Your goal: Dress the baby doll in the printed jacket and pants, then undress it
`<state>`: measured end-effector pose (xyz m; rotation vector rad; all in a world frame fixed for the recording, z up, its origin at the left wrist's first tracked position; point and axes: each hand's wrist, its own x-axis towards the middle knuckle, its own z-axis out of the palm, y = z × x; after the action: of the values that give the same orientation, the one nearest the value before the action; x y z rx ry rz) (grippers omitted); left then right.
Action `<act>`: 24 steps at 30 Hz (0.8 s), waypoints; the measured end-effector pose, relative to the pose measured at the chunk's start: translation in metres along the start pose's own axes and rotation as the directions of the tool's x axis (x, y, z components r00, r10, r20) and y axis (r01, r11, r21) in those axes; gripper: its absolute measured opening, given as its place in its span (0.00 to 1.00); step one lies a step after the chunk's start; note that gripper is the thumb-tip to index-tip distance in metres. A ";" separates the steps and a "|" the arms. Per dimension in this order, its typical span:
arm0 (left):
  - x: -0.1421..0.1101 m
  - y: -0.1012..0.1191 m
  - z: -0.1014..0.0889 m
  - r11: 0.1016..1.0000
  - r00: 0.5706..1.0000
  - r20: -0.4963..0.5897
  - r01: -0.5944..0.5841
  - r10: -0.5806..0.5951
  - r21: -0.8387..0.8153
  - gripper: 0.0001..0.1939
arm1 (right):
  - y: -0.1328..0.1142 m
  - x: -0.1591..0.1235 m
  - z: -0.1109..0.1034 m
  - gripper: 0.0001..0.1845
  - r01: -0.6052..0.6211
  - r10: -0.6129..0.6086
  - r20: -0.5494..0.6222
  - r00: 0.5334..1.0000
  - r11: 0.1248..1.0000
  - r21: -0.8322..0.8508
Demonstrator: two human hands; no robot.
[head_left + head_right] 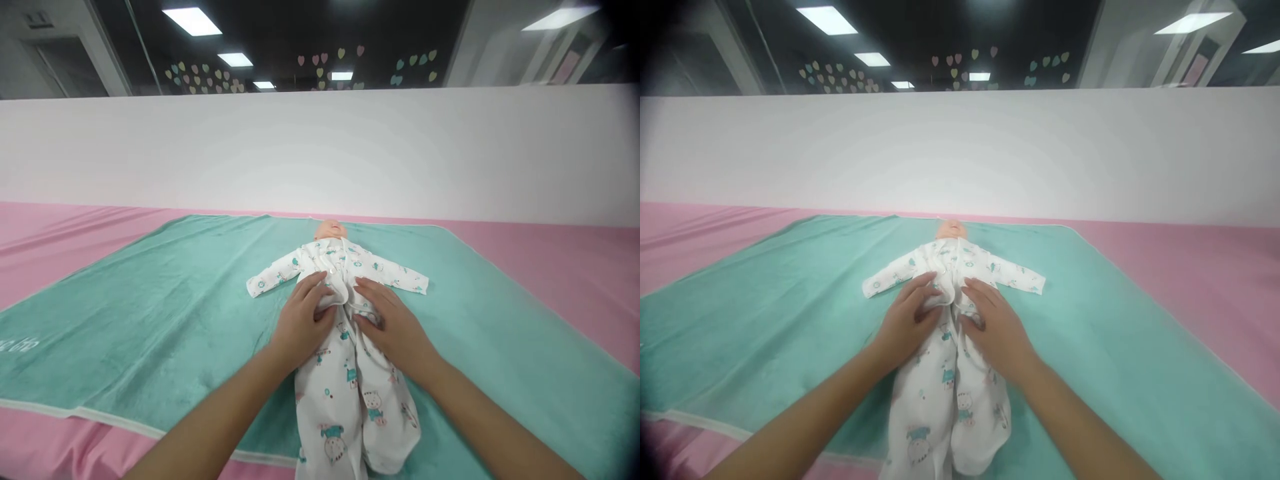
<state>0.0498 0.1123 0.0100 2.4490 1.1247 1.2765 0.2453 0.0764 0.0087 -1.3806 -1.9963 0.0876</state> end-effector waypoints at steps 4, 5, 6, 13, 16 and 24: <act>0.002 -0.003 0.002 0.992 0.992 -0.015 -0.123 0.123 0.017 0.07 | 0.000 0.001 0.003 0.12 0.032 -0.033 -0.058 0.998 0.999 -0.020; 0.001 -0.004 0.002 0.988 0.988 -0.011 -0.152 0.152 0.009 0.07 | 0.000 0.001 0.003 0.10 0.038 -0.040 -0.072 0.997 0.999 -0.024; 0.001 -0.003 0.001 0.983 0.983 -0.007 -0.183 0.183 -0.002 0.08 | 0.001 0.002 0.002 0.10 0.045 -0.047 -0.082 0.995 0.999 -0.025; -0.005 0.008 0.003 0.943 0.932 0.154 -0.313 0.327 -0.109 0.07 | 0.005 0.000 0.002 0.17 0.036 -0.032 -0.059 0.998 0.998 0.057; -0.006 0.011 0.004 0.939 0.928 0.176 -0.302 0.329 -0.164 0.08 | 0.000 -0.002 0.000 0.16 -0.027 0.029 -0.009 1.000 0.982 0.186; -0.004 0.009 -0.011 0.942 0.996 0.018 -0.081 0.091 -0.326 0.06 | -0.012 0.000 -0.013 0.10 -0.068 -0.020 0.212 0.977 0.913 0.403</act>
<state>0.0451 0.1012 0.0190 2.2822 0.7351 1.3203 0.2433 0.0672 0.0242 -1.1584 -1.9838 0.6534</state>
